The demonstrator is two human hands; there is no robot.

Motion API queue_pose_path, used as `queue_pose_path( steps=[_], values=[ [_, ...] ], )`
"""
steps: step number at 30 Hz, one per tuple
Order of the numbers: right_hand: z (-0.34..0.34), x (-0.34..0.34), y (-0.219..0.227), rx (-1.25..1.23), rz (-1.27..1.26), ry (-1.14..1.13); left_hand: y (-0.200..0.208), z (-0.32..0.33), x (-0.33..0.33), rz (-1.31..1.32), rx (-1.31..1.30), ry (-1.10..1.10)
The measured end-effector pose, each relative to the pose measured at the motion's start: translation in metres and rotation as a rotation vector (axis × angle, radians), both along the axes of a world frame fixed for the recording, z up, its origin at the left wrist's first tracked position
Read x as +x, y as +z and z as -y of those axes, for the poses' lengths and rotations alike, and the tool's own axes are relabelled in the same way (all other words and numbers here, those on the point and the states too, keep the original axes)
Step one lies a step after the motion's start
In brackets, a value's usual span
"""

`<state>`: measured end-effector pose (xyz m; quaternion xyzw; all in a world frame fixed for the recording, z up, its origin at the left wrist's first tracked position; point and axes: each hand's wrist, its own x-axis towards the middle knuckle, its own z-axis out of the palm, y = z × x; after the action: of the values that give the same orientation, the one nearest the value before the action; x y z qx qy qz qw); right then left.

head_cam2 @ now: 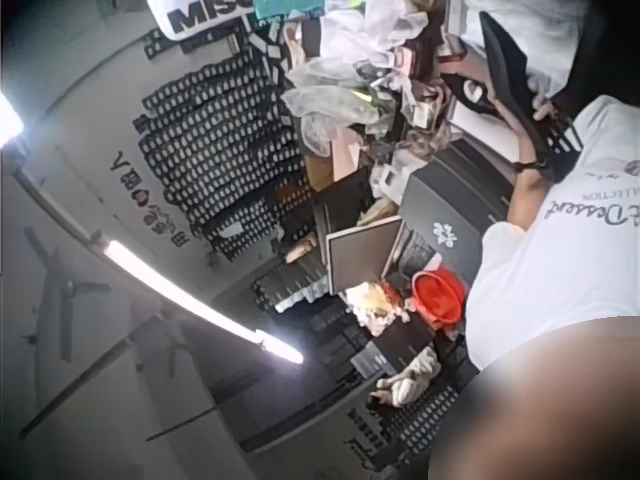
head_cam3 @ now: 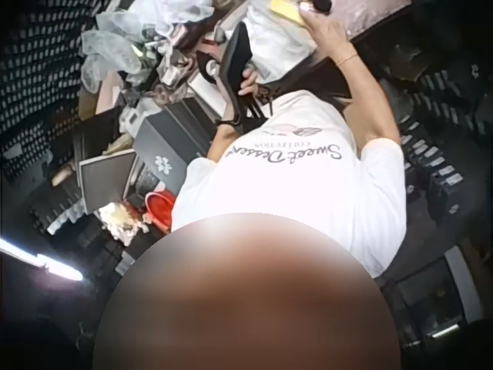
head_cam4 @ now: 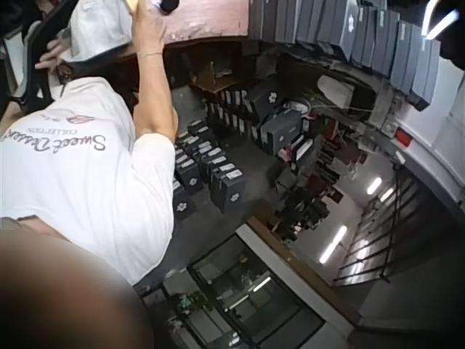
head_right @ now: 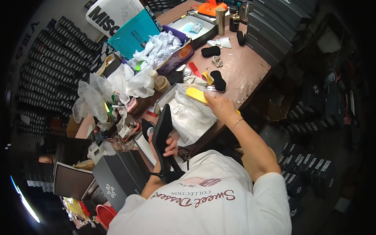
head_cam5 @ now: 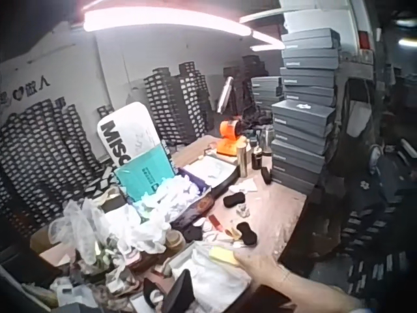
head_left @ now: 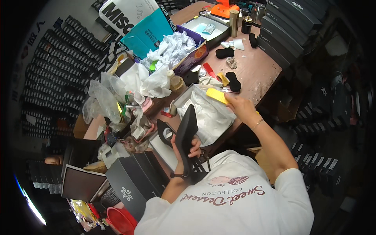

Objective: Inspect, brush clean, and pack a pair of high-heeled shoes into protective bags and a shoebox.

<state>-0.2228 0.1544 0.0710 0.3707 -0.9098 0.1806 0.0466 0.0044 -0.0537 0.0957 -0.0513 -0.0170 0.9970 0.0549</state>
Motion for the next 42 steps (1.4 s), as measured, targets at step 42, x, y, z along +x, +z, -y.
queue_pose_path(
  steps=[42],
  values=[
    [-0.040,-0.033,0.115,0.223,-0.242,0.020,0.047,-0.018,0.011,0.210,-1.165,-0.101]
  ],
)
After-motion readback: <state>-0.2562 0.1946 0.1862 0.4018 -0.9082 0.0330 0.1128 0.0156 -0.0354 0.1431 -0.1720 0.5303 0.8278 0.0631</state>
